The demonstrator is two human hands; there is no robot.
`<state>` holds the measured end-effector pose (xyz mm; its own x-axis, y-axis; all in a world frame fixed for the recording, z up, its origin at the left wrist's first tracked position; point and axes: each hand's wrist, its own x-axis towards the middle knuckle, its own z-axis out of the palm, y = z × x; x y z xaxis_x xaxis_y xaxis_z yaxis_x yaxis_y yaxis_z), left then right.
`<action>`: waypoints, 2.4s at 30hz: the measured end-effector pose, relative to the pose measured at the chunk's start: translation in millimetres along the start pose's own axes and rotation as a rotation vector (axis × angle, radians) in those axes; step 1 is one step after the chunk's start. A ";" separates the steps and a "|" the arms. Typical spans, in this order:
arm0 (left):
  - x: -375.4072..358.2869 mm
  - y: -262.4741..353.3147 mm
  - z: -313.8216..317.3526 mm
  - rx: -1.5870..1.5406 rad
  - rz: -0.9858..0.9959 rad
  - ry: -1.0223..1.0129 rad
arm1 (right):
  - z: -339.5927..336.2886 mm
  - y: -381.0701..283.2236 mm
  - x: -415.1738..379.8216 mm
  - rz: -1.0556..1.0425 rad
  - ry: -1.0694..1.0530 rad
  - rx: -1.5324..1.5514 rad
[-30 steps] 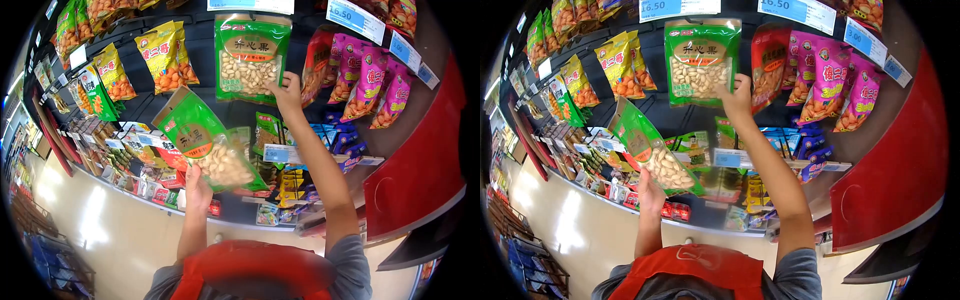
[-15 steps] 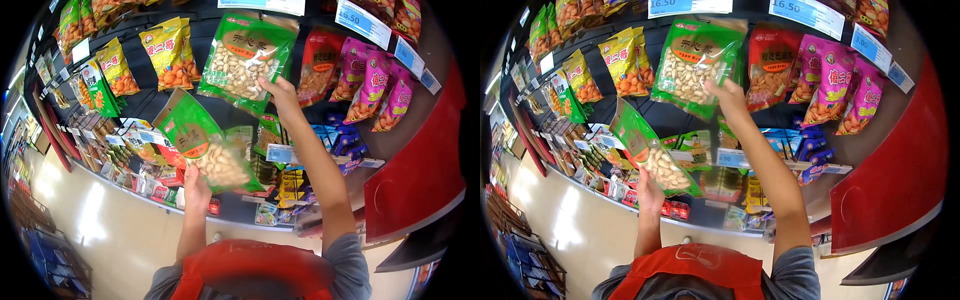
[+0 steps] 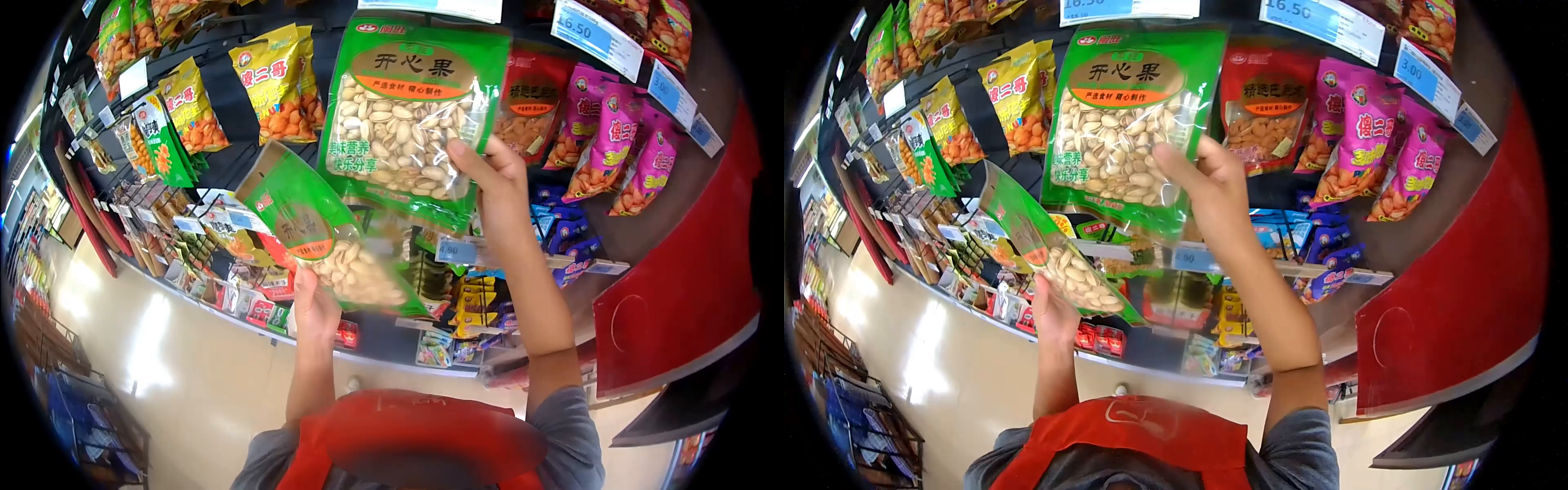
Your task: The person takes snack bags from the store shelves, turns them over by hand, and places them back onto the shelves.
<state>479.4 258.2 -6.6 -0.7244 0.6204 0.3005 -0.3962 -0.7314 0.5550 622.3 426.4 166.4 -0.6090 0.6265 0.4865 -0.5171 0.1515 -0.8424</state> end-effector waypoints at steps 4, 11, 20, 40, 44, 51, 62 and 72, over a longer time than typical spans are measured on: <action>0.4 13.7 0.5 -0.005 0.084 -0.041 | 3.1 -10.2 -18.9 -0.116 -0.026 -0.006; 14.0 21.6 -1.4 -0.089 0.072 -0.232 | 14.6 0.4 -65.4 -0.154 -0.165 -0.486; 19.3 -17.4 -11.1 -0.681 -0.291 -0.393 | 96.4 49.6 -128.9 -0.457 -0.665 -0.707; 24.5 -20.3 0.2 -0.868 -0.260 -0.637 | 91.6 98.9 -146.1 -0.665 -0.630 -0.615; 24.2 -24.8 -3.1 -0.859 -0.290 -0.651 | 92.6 98.0 -145.6 -0.660 -0.612 -0.632; 22.2 -29.2 -10.7 -0.864 -0.316 -0.643 | 92.1 99.7 -149.0 -0.645 -0.582 -0.626; 15.8 -31.8 -3.9 -0.866 -0.295 -0.552 | 85.2 96.6 -156.4 -0.687 -0.448 -0.711; 10.8 -29.7 2.4 -0.850 -0.242 -0.479 | 80.6 94.3 -160.3 -0.677 -0.434 -0.688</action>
<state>484.7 287.2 -17.9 -0.3418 0.6908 0.6371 -0.9095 -0.4139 -0.0391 622.7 278.6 27.6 -0.5547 -0.0570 0.8301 -0.4594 0.8528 -0.2484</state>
